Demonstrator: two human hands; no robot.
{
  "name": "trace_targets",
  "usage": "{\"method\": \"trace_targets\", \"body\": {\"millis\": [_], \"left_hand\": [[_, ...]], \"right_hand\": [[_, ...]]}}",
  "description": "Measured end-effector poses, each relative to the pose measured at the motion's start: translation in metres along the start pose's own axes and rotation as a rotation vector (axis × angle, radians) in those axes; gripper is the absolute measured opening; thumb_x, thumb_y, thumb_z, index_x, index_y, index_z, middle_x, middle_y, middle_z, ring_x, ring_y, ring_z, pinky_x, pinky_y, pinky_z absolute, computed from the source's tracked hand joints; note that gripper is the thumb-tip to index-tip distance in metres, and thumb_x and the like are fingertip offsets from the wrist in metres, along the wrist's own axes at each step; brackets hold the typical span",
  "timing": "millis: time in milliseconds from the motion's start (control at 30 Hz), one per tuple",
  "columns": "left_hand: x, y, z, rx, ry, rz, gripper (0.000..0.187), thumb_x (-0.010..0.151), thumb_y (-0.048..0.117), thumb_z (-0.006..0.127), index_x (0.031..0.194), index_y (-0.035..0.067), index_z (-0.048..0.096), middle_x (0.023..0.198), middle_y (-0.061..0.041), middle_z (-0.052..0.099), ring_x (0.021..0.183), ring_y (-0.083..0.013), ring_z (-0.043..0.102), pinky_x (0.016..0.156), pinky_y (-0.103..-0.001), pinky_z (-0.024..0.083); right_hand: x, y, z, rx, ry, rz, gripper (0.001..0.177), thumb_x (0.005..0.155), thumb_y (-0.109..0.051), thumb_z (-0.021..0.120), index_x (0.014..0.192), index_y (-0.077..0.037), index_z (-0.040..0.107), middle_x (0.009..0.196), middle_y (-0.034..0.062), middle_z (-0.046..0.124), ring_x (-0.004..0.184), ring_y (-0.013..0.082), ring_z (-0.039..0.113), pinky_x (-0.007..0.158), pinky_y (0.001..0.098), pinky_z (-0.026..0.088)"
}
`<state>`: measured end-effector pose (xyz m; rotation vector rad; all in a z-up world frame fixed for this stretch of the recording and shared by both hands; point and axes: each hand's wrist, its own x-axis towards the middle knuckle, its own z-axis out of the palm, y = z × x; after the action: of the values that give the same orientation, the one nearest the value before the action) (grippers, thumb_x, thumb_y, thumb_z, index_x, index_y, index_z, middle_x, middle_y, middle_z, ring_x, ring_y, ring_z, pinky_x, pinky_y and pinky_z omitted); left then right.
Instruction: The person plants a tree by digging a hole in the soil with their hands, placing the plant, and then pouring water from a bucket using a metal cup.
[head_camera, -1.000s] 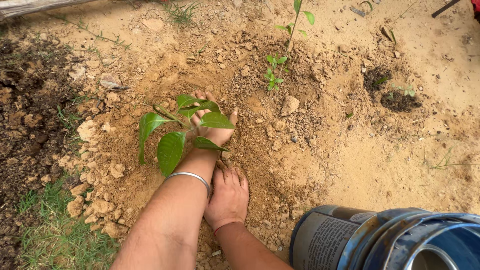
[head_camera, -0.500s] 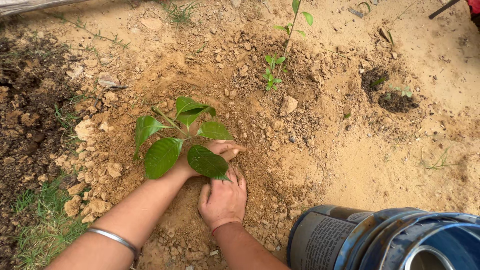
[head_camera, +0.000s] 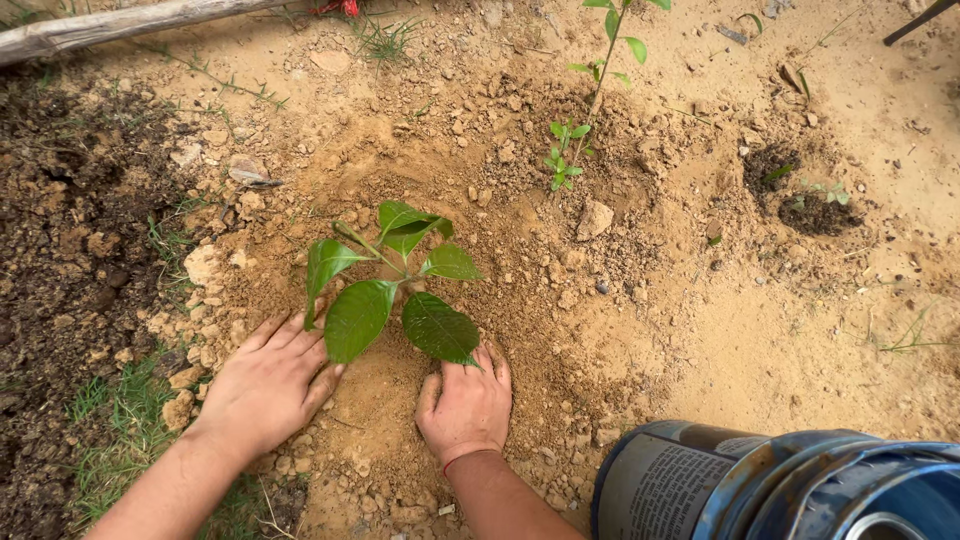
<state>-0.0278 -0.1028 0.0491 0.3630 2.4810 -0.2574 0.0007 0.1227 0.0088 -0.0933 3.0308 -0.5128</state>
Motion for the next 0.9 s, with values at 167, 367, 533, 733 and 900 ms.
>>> {"method": "trace_targets", "body": {"millis": [167, 367, 533, 733, 900], "left_hand": [[0.042, 0.001, -0.027, 0.221, 0.165, -0.027, 0.065, 0.102, 0.045, 0.026, 0.16, 0.014, 0.022, 0.167, -0.004, 0.018, 0.155, -0.0229, 0.013, 0.125, -0.041, 0.009], [0.098, -0.006, -0.047, 0.279, 0.32, -0.063, 0.07, 0.1, 0.043, 0.036, 0.163, 0.02, 0.02, 0.171, -0.006, 0.016, 0.153, -0.028, 0.017, 0.118, -0.045, 0.018], [0.122, -0.004, -0.027, 0.084, 0.382, -0.107, 0.045, 0.098, 0.031, 0.048, 0.14, 0.021, 0.061, 0.137, -0.005, 0.066, 0.132, -0.0191, 0.06, 0.115, -0.03, 0.046], [0.078, 0.038, 0.004, -0.132, 0.536, -0.13, 0.038, 0.086, 0.026, 0.056, 0.122, 0.019, 0.067, 0.117, -0.008, 0.069, 0.112, -0.0248, 0.066, 0.096, -0.036, 0.054], [0.036, 0.097, -0.005, -0.65, 0.501, -0.349, 0.039, 0.091, 0.034, 0.058, 0.124, 0.014, 0.065, 0.117, -0.012, 0.069, 0.108, -0.0302, 0.066, 0.093, -0.045, 0.054]], "right_hand": [[-0.001, 0.0, 0.003, -0.013, 0.109, -0.042, 0.036, 0.089, -0.028, 0.05, 0.106, -0.004, 0.069, 0.107, 0.022, 0.071, 0.122, 0.0388, 0.057, 0.113, 0.0554, 0.027], [-0.001, 0.0, 0.002, -0.014, 0.025, -0.003, 0.033, 0.088, -0.029, 0.051, 0.104, -0.005, 0.069, 0.106, 0.0197, 0.071, 0.125, 0.0368, 0.056, 0.116, 0.0552, 0.029], [-0.002, 0.002, 0.005, -0.009, 0.047, -0.009, 0.034, 0.088, -0.029, 0.053, 0.105, -0.005, 0.07, 0.107, 0.0197, 0.071, 0.125, 0.0366, 0.056, 0.114, 0.055, 0.029], [-0.001, 0.002, 0.004, 0.006, 0.075, -0.025, 0.035, 0.088, -0.028, 0.053, 0.11, -0.005, 0.068, 0.113, 0.0204, 0.069, 0.126, 0.0356, 0.056, 0.116, 0.0529, 0.028], [-0.001, 0.002, 0.006, -0.025, 0.063, -0.018, 0.038, 0.088, -0.027, 0.052, 0.114, -0.004, 0.066, 0.117, 0.0211, 0.068, 0.129, 0.0357, 0.055, 0.118, 0.0522, 0.026]]}}
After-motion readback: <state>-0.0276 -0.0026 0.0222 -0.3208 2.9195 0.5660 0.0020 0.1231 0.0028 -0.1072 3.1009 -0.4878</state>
